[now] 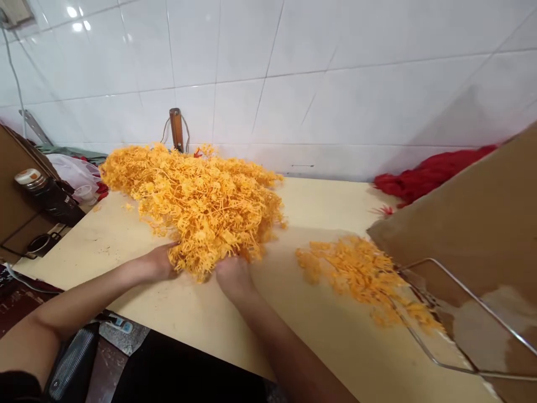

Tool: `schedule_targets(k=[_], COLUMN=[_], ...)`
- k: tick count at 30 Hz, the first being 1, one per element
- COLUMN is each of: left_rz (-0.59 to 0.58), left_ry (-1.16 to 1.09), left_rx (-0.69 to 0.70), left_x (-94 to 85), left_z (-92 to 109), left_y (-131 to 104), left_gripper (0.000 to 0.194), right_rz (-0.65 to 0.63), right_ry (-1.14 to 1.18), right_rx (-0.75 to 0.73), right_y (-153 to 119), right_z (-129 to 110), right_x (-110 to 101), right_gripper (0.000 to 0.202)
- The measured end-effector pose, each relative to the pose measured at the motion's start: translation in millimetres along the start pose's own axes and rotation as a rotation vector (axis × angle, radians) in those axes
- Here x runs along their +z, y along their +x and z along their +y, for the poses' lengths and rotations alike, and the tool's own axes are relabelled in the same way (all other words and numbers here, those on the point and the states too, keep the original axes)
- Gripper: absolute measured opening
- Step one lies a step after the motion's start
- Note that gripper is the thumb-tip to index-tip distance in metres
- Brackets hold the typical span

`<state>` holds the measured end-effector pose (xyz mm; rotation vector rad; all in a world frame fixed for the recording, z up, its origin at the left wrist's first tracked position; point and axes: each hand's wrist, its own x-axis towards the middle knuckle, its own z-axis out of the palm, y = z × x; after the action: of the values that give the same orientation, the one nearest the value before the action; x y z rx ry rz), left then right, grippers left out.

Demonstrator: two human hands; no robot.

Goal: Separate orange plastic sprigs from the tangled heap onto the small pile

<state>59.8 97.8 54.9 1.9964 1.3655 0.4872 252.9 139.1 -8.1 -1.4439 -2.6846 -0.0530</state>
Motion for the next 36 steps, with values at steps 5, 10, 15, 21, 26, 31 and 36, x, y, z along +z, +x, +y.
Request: schedule_targets(k=[5,10,15,21,26,31,36], left_rz=[0.354,0.714,0.525,0.325,0.390,0.724,0.471], left_ry=[0.094,0.461,0.644,0.612,0.442,0.462,0.687], left_rx=[0.164,0.423,0.226,0.042,0.120,0.316,0.297], left_x=[-35.1,-39.3,-17.1,-14.5,-46.6,-27.1,1.4], left_z=[33,44,-11,-57,-29,18,0], left_y=[-39,10,49,22,8,27,65], left_gripper=[0.023,0.057,0.052,0.073,0.044,0.046,0.068], right_rz=[0.010,-0.052,0.030,0.451,0.397,0.433,0.355], right_ry=[-0.020,-0.031,0.184,0.288,0.178,0.126,0.201], right_rx=[0.007,-0.031,-0.230,-0.051,0.177,0.234,0.196], right_y=[6,-28,-78,-41,6,-1,-23], right_z=[-6,-19,-6,15,-11,-28,-14], right_x=[-14,-31,-61,-74,-46,-32,-13], right_gripper=[0.038,0.036,0.029,0.044,0.071,0.046,0.028])
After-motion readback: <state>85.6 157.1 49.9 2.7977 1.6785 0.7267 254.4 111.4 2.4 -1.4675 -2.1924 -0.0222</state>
